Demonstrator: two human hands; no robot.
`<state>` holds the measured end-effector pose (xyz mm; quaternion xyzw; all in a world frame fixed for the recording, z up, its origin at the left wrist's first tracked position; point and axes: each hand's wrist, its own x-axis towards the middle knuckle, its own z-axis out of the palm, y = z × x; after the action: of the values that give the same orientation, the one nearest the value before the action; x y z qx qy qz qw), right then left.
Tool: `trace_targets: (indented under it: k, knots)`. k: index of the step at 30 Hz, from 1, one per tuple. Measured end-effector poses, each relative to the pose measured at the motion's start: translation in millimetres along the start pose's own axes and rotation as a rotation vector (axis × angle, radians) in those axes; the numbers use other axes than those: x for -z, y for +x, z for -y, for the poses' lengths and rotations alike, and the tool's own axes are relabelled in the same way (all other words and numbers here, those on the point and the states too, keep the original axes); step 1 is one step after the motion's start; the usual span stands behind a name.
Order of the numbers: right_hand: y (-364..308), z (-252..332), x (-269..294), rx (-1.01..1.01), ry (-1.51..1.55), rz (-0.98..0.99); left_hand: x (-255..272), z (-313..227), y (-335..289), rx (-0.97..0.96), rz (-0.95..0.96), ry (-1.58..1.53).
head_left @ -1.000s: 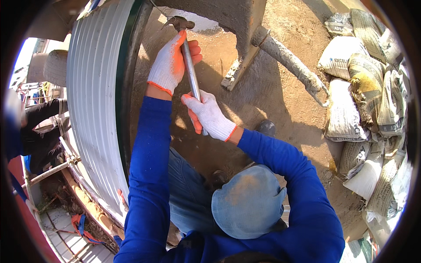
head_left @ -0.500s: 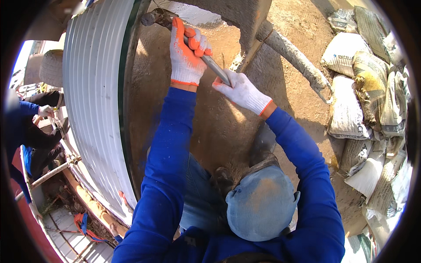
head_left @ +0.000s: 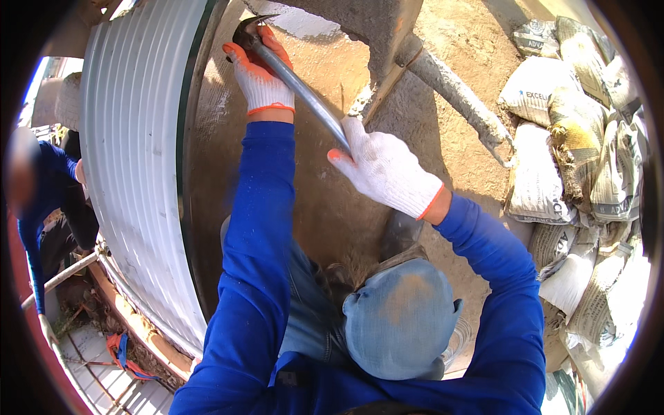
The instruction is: The person works on a construction site, handling wire, pliers, and a hammer to secure corrugated metal roof sheets to a metal frame. They cut wire, position sheets, and hammer nails into the frame while other workers assist nearby.
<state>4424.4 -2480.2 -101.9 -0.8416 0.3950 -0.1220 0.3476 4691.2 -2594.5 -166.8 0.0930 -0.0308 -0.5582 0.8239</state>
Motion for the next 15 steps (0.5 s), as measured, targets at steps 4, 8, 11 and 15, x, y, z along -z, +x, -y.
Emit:
trace_targets:
  k: [4,8,11,15]
  knots:
    - [1,16,-35,-0.358,1.810,0.525,8,12,22,0.549,0.133,-0.477]
    - [0,23,-80,-0.283,2.153,0.560,-19,-4,6,0.633,-0.022,-0.085]
    - [8,30,-98,-0.349,1.633,0.202,-41,-19,-20,0.204,-0.183,0.772]
    - [28,50,-126,-0.414,1.366,-0.011,-51,-5,-26,0.042,-0.141,1.130]
